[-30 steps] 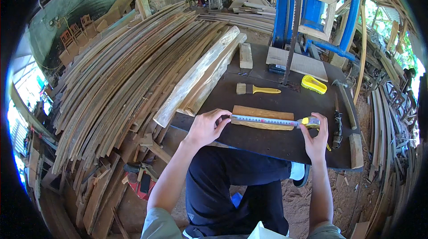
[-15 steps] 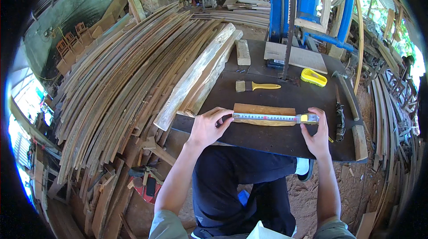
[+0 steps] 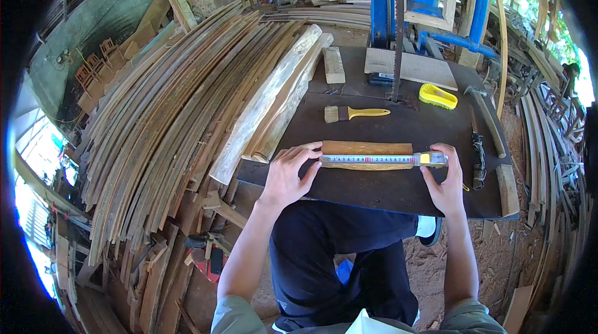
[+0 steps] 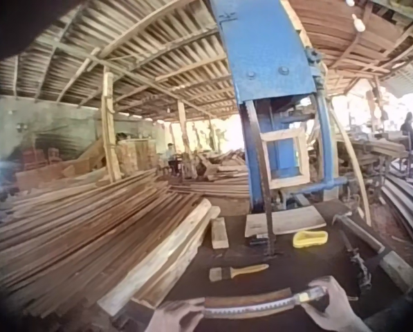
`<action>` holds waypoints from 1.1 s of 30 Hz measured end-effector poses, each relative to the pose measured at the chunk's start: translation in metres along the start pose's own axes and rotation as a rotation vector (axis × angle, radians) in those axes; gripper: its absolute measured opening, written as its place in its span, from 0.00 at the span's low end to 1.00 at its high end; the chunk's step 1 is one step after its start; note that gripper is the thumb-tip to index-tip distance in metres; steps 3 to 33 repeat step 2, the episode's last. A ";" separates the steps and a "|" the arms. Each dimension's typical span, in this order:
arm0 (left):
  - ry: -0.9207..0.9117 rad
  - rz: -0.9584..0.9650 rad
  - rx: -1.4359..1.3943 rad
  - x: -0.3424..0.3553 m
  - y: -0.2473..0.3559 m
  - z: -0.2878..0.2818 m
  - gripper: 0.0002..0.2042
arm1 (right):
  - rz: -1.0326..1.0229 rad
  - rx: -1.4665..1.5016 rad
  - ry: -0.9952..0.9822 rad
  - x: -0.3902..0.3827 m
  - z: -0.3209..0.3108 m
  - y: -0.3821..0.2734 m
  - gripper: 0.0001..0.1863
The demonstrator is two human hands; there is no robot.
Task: Measuring a piece of wood using a yellow tape measure on a workbench in a workshop.
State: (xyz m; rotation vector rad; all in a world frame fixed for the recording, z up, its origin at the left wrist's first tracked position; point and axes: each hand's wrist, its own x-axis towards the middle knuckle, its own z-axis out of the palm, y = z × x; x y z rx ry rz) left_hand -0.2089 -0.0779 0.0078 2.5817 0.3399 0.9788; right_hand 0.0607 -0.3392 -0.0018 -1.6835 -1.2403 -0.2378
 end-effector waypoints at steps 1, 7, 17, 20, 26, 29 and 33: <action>0.024 0.029 0.014 -0.001 -0.001 0.002 0.08 | -0.016 -0.005 0.002 -0.001 -0.001 0.002 0.25; 0.047 0.061 0.030 0.000 -0.005 0.005 0.08 | -0.033 -0.010 0.008 -0.001 0.000 0.003 0.25; 0.047 0.061 0.030 0.000 -0.005 0.005 0.08 | -0.033 -0.010 0.008 -0.001 0.000 0.003 0.25; 0.047 0.061 0.030 0.000 -0.005 0.005 0.08 | -0.033 -0.010 0.008 -0.001 0.000 0.003 0.25; 0.047 0.061 0.030 0.000 -0.005 0.005 0.08 | -0.033 -0.010 0.008 -0.001 0.000 0.003 0.25; 0.047 0.061 0.030 0.000 -0.005 0.005 0.08 | -0.033 -0.010 0.008 -0.001 0.000 0.003 0.25; 0.047 0.061 0.030 0.000 -0.005 0.005 0.08 | -0.033 -0.010 0.008 -0.001 0.000 0.003 0.25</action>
